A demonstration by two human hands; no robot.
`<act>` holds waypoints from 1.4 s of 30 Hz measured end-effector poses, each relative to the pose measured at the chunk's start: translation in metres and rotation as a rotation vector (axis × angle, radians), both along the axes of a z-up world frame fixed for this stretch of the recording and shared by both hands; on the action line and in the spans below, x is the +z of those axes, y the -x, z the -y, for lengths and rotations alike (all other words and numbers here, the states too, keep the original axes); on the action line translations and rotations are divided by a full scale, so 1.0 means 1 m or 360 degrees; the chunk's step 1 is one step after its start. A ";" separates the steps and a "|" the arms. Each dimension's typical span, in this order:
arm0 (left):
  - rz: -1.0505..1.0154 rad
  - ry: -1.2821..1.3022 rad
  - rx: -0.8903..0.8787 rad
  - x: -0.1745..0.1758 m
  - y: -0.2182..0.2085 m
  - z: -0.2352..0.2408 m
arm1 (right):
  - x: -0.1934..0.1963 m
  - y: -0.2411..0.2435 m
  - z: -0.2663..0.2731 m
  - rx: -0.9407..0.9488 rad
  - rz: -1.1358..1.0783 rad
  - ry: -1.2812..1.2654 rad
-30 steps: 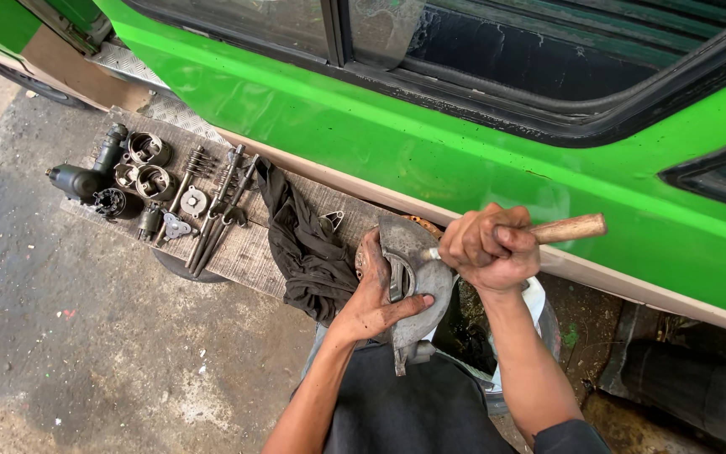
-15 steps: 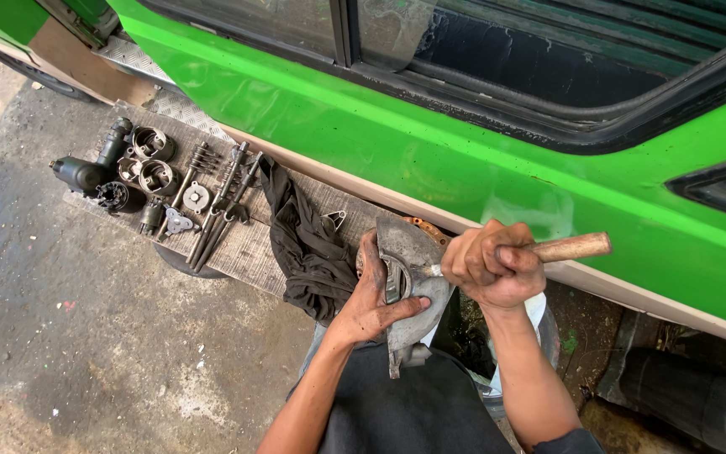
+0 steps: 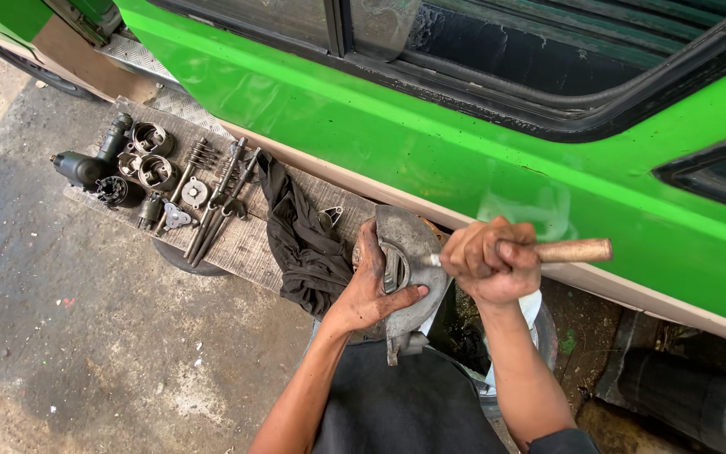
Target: The person holds a curved metal part in the left hand and repeatedly strikes it with a hammer in the right hand. The person rotates the part to hit different areas while working next to a green vehicle.
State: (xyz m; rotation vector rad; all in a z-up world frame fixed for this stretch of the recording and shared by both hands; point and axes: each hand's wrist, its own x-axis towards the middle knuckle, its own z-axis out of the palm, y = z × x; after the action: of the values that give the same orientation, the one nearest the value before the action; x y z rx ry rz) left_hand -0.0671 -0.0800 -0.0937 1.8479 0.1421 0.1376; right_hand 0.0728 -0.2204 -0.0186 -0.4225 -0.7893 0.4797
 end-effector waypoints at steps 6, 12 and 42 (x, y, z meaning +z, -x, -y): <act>0.0121 -0.0036 0.0034 0.016 -0.005 0.004 | -0.003 -0.005 0.010 0.0013 0.0010 0.0027; 0.0168 0.0037 0.0008 0.017 -0.004 -0.003 | -0.006 -0.002 0.015 0.0030 -0.0135 0.0033; 0.0079 0.0048 0.0006 -0.036 0.004 -0.010 | 0.004 0.050 0.018 -0.0235 0.0065 0.0100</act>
State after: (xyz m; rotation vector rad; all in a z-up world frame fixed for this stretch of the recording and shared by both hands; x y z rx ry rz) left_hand -0.0716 -0.0704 -0.1297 1.8130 0.1128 0.1832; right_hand 0.0231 -0.2389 -0.0145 -0.5465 -0.7776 0.3596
